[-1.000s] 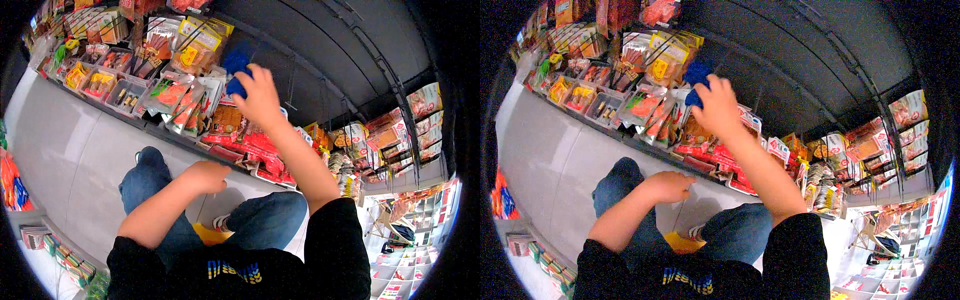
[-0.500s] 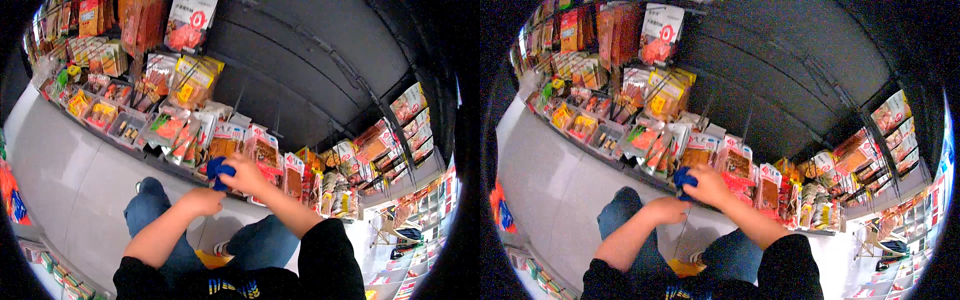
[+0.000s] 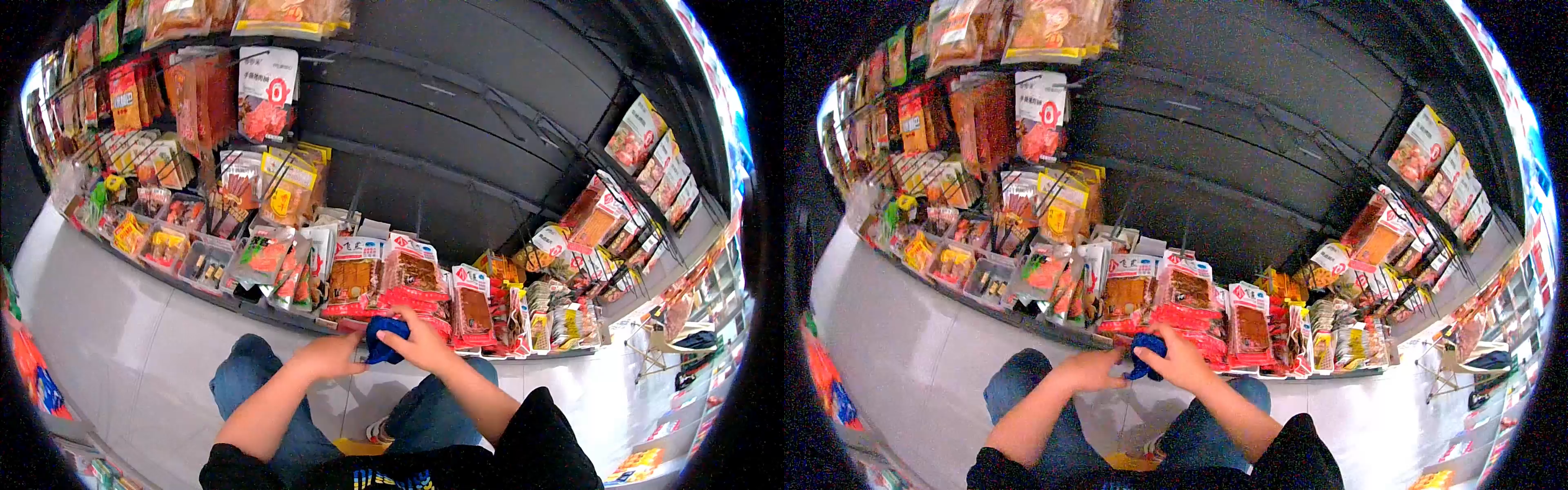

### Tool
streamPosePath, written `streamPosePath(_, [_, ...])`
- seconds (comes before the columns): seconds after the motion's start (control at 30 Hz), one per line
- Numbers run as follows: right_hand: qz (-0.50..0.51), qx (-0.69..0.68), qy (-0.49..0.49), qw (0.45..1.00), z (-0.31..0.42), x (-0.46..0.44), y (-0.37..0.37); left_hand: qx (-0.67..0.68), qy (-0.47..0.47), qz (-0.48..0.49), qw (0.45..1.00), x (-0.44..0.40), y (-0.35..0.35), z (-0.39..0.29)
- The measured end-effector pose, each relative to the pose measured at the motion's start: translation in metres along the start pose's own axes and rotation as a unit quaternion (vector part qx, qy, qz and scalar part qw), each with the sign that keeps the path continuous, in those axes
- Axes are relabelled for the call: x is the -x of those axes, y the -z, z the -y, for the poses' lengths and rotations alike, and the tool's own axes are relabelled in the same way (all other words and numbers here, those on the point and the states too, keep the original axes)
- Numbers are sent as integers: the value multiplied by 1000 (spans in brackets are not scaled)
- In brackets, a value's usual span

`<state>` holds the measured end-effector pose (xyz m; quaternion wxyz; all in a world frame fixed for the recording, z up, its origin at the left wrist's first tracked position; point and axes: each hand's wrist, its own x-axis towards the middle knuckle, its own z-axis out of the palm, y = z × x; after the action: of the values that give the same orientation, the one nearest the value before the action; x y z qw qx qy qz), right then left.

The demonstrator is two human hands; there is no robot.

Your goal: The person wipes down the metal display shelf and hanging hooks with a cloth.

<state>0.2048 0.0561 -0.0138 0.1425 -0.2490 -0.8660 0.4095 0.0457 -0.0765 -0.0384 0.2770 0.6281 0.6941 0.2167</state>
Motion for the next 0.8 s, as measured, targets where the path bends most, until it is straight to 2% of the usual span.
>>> streamPosePath(0.03, [-22, -10, 5, 1000, -4, 2, -7, -8, 0, 2, 1000, 1, 4, -5])
streamPosePath(0.1, [16, -31, -14, 999, 0, 5, -15, 82, -28, 12, 996, 4, 11, -18])
streamPosePath(0.17, [34, -36, -2, 999, 6, 7, -18, 68, -11, 20, 997, 6, 17, -25])
streamPosePath(0.23, [39, -25, -7, 999, 11, 5, -16, 69, 20, -43, 997, 7, 14, -24])
streamPosePath(0.43, [74, -16, -42, 996, 13, 2, 0, -12, -12, -73, 997, 0, 7, -5])
streamPosePath(0.53, [81, -173, -19, 981, 4, 4, 2, 55, -9, -114, 992, 0, 2, -2])
streamPosePath(0.57, [81, -174, -18, 981, -6, 3, 0, 55, -9, -113, 992, 1, 1, -4])
streamPosePath(0.6, [7, -64, 81, 995, -10, 3, 0, 180, 0, -122, 976, 3, 1, -9])
streamPosePath(0.63, [-69, 48, 178, 981, -12, 3, 1, 302, 9, -129, 945, 2, 0, -15])
streamPosePath(0.67, [-71, 47, 177, 981, -12, 2, 2, 300, 9, -127, 945, -1, -1, -21])
streamPosePath(0.7, [-22, -132, 125, 983, -4, 0, 6, 352, -4, -138, 926, -4, -1, -28])
streamPosePath(0.73, [29, -306, 68, 949, 6, -1, 10, 404, -16, -149, 902, -6, 1, -35])
streamPosePath(0.77, [9, -357, 52, 933, 20, 0, 17, 404, -12, -149, 903, -6, 6, -42])
streamPosePath(0.8, [10, -339, 53, 939, 28, -3, 28, 358, -17, -140, 923, -9, 21, -54])
